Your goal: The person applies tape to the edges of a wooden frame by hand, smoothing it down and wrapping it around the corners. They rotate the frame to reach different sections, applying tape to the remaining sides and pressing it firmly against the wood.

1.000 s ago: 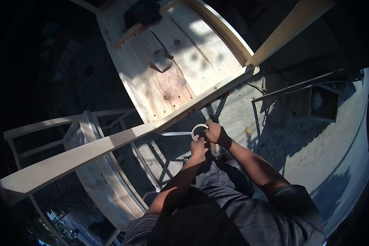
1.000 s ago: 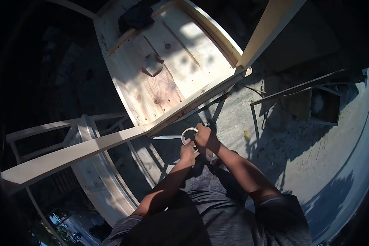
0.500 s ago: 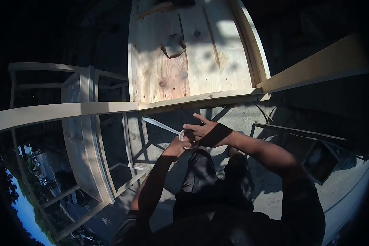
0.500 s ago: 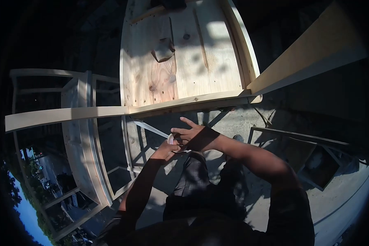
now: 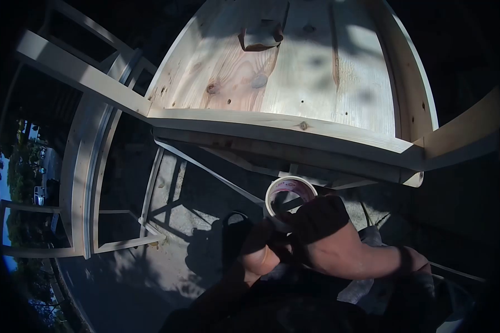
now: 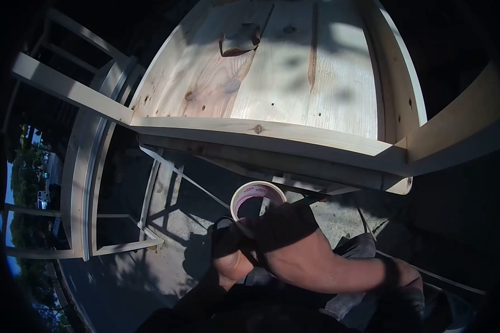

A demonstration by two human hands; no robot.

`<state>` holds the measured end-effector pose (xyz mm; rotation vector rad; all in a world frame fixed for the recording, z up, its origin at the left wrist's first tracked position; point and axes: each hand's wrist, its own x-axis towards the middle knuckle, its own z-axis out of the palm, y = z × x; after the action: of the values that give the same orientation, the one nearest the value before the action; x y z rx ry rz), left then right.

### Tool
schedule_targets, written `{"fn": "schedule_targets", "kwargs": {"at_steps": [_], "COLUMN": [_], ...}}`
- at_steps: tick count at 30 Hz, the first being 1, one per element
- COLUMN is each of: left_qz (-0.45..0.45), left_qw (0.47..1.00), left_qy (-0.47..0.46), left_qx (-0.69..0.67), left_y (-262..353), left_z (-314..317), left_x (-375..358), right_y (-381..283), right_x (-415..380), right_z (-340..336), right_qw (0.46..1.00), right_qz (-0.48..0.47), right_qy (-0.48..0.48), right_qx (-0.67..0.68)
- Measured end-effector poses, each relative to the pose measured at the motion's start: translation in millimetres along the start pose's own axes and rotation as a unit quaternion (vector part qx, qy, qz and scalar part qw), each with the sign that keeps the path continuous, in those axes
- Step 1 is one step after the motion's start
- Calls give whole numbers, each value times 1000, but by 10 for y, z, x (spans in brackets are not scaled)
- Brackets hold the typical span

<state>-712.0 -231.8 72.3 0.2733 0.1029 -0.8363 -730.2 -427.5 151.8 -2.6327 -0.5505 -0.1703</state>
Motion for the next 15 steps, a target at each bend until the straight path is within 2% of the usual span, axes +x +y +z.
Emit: {"fn": "schedule_targets", "kwargs": {"at_steps": [1,3,4,5,7,8,10,11,12,14,15], "left_qz": [-3,21,48,67,27,45,24,10,-4,-44,-68], "left_qw": [999,999,996,996,989,976,980,984,988,980,974], "left_qy": [-43,-13,-49,-45,-118,-184,-176,-157,-137,-188,-213], "left_qx": [25,45,51,39,88,104,92,85,77,56,45], "left_y": [-29,-76,-108,-131,-70,-108,-128,-131,-154,-253,-302], "left_z": [-57,-423,-507,-542,-775,-832,-745,-678,-626,-531,-464], "left_x": [62,99,106,146,317,362,462,507,518,510,507], "right_y": [77,295,364,482,519,579,646,629,580,423,329], "right_x": [-38,-73,-108,-138,-177,-223,-351,-443,-504,-616,-694], "right_z": [-7,-6,5,74,131,167,189,172,196,250,240], "right_qw": [998,988,984,974,971,969,981,987,981,945,945], "right_qz": [-25,-121,-148,-205,-227,-233,-168,-89,-133,-217,-179], "right_qy": [50,95,93,69,77,67,-15,-99,-34,94,109], "right_qx": [-22,24,40,63,-8,-46,-95,-93,-138,-227,-251]}}
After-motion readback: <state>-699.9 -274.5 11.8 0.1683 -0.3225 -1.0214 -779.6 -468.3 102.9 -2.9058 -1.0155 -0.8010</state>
